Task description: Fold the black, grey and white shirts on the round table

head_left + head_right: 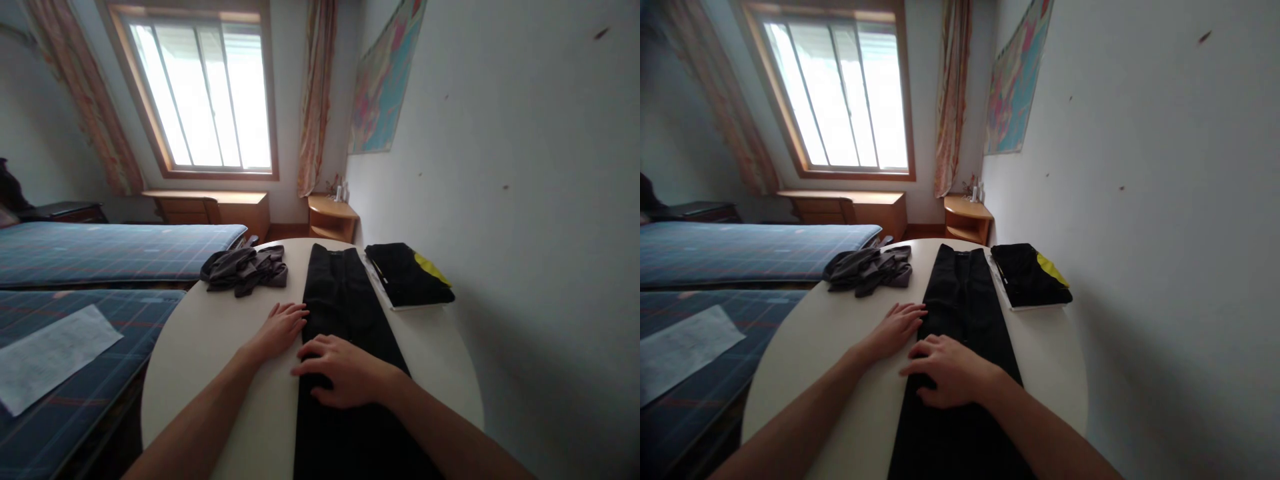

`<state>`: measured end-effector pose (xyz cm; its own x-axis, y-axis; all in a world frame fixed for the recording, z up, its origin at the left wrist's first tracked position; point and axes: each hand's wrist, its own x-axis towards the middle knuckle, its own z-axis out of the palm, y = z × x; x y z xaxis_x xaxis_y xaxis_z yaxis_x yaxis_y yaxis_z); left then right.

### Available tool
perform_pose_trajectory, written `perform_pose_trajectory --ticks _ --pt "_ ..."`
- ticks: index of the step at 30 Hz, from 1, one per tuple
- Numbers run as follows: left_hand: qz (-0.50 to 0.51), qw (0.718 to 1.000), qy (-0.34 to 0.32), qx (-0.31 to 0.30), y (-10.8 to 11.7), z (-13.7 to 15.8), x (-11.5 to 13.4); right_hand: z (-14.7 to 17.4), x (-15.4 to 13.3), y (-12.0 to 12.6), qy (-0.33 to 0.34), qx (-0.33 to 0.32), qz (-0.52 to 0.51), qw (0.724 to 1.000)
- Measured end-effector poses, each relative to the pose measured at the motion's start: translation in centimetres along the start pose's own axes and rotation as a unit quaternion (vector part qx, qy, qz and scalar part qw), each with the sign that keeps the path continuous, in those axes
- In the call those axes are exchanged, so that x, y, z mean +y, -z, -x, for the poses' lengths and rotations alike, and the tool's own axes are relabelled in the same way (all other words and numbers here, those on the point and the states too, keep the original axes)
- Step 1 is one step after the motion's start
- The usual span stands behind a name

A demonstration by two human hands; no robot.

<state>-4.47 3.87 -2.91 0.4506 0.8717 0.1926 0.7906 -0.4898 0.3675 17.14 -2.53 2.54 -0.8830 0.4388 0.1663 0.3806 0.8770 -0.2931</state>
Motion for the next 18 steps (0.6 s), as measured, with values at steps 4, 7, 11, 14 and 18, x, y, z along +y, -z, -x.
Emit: perform_pose_trajectory --ticks 4,7,11,14,18 --pt "-0.008 1.000 0.004 0.018 -0.1 -0.2 0.3 -0.2 -2.2 -1.3 0.022 -0.028 0.009 0.999" --pt "-0.018 1.000 0.007 0.018 0.0 -0.1 0.7 0.0 -3.0 -1.8 0.022 -0.021 -0.024 0.999" --pt "-0.027 1.000 0.006 -0.004 0.1 0.1 0.8 1.0 -3.5 -1.3 0.050 -0.035 -0.061 0.996" --pt "-0.037 0.999 0.007 -0.020 0.0 0.2 0.7 2.4 -3.5 -0.9 -0.010 -0.027 -0.062 0.998" --pt "-0.051 0.998 0.033 0.009 0.1 0.0 1.2 4.0 -3.9 -1.3 -0.076 -0.057 -0.086 0.992"
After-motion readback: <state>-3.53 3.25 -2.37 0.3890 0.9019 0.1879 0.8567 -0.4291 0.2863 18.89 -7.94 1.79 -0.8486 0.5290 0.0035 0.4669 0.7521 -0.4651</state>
